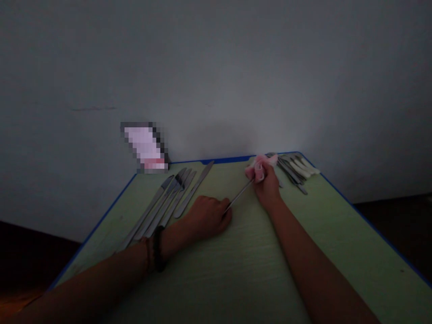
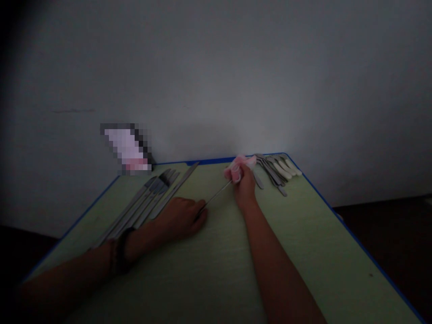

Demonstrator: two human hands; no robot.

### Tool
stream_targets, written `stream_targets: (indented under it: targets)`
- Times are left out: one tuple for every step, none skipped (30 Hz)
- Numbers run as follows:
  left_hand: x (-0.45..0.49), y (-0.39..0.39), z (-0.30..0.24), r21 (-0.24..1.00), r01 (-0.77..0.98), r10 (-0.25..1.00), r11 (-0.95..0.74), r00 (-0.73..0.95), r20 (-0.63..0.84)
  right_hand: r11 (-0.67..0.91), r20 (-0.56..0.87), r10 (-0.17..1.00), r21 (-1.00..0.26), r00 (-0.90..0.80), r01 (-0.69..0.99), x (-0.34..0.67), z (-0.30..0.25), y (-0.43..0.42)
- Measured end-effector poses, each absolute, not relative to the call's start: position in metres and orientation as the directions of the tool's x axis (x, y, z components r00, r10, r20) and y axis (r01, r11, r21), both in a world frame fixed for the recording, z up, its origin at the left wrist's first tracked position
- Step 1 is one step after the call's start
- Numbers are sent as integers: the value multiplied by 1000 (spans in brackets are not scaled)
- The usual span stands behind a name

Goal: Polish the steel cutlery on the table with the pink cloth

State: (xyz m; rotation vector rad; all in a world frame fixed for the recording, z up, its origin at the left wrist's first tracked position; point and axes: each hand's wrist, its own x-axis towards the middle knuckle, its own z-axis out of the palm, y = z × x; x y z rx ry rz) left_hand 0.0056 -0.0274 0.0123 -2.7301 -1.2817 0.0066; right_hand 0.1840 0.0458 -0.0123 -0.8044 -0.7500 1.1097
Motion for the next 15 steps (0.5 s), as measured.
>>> stream_targets:
  targets:
    - [6,-27,12,-109,767,767,-633,640,49,269,104,945,-786,311,-557,185,-12,48]
    - [5,-27,12,-104,768,768,-632,639,48,294,87,937,-716,338,-633,185,-12,50]
    - [5,-27,12,-100,768,769,-632,638,45,304,73,936,-664,345,-683,186,-12,51]
    - [5,-27,11,-99,769,770,-631,637,41,300,67,938,-644,340,-703,186,-12,51]
    - [4,-27,11,-99,769,770,-632,638,37,292,59,940,-644,335,-707,186,-12,52]
    - [4,-27,11,-100,766,768,-635,640,32,281,52,943,-653,329,-703,186,-12,52]
    - [4,-27,10,-102,763,765,-638,644,30,271,45,944,-667,326,-694,185,-13,52]
    - [4,-27,10,-103,760,761,-642,648,30,264,40,945,-684,326,-680,185,-13,52]
    - [3,-27,10,-105,758,759,-644,650,31,259,37,943,-702,330,-664,185,-14,51]
    - [3,-27,10,-104,756,758,-646,651,31,258,36,941,-722,337,-642,184,-14,50]
    - [3,-27,11,-103,756,758,-646,652,30,255,38,938,-749,344,-611,184,-13,49]
    - [3,-27,11,-98,757,758,-646,651,30,248,45,937,-784,346,-569,183,-12,46]
    - [3,-27,12,-92,758,759,-646,650,29,233,57,941,-825,334,-516,183,-11,43]
    - [3,-27,12,-86,759,760,-645,649,30,213,72,949,-865,306,-454,182,-9,40]
    - [2,-27,13,-82,760,761,-645,648,32,192,91,961,-899,262,-393,182,-7,37]
